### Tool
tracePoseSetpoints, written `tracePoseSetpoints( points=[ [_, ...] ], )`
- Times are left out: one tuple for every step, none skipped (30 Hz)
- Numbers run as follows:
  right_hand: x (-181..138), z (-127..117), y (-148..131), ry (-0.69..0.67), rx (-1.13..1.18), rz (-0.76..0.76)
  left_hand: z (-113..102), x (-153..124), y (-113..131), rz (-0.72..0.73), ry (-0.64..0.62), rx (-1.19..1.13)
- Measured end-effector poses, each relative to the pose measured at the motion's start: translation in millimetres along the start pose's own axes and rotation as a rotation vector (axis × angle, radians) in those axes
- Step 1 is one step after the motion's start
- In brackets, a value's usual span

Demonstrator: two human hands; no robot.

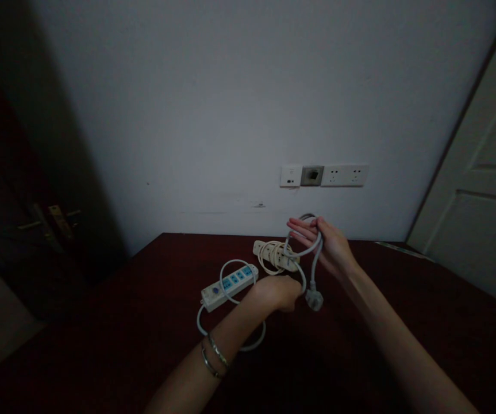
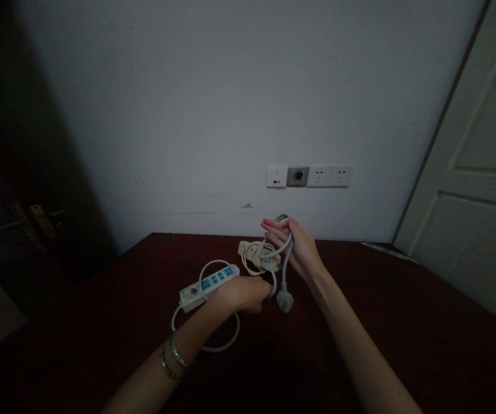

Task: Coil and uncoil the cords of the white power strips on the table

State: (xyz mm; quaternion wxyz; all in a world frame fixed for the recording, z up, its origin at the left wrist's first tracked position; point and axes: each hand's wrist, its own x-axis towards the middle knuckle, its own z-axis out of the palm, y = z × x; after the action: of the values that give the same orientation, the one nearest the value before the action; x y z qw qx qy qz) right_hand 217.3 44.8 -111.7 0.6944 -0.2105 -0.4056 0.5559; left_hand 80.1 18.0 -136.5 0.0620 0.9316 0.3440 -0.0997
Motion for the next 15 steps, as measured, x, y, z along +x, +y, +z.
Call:
tracePoseSetpoints(
  points=[
    [-0.8,0.9,2.4,-0.015,-0.043,0.003,-4.7,-5.8,1.4,-0.003,0.005,0.016],
    [-1.6,1.9,4.1,-0.027,-0.069,0.006,-9.2,-11.0,2.7,-0.005,0.017,0.023],
    [-2.3,2.9,5.0,-0.036,-0.079,0.006,-13.1,-15.2,3.9,-0.007,0.034,0.021],
    [-2.7,3.8,5.3,-0.040,-0.078,0.005,-16.1,-18.2,4.7,-0.006,0.056,0.012],
    [-2.9,4.6,5.2,-0.038,-0.069,0.004,-18.0,-19.8,5.2,-0.007,0.071,0.000],
    [-2.9,5.1,4.9,-0.031,-0.056,0.002,-19.1,-20.0,5.1,-0.015,0.078,-0.014],
    [-2.7,5.4,4.4,-0.020,-0.042,0.003,-19.4,-19.2,4.4,-0.024,0.074,-0.027],
    [-2.5,5.6,3.9,-0.007,-0.030,0.006,-19.2,-17.7,3.2,-0.034,0.063,-0.036],
    [-2.2,5.6,3.4,0.005,-0.019,0.009,-18.8,-15.6,1.4,-0.042,0.051,-0.037],
    [-2.0,5.6,2.9,0.014,-0.009,0.012,-18.4,-13.4,-1.0,-0.044,0.042,-0.033],
    [-1.8,5.6,2.4,0.020,0.002,0.014,-18.1,-11.3,-3.8,-0.040,0.036,-0.027],
    [-1.6,5.8,1.9,0.024,0.015,0.019,-17.9,-9.2,-7.3,-0.028,0.036,-0.023],
    [-1.5,5.9,1.2,0.029,0.032,0.024,-17.8,-7.2,-11.5,-0.009,0.044,-0.027],
    [-1.4,6.1,0.2,0.035,0.055,0.028,-17.8,-5.2,-16.5,0.016,0.058,-0.042],
    [-1.2,6.3,-1.1,0.044,0.085,0.029,-17.4,-3.0,-22.6,0.052,0.070,-0.074]
  ],
)
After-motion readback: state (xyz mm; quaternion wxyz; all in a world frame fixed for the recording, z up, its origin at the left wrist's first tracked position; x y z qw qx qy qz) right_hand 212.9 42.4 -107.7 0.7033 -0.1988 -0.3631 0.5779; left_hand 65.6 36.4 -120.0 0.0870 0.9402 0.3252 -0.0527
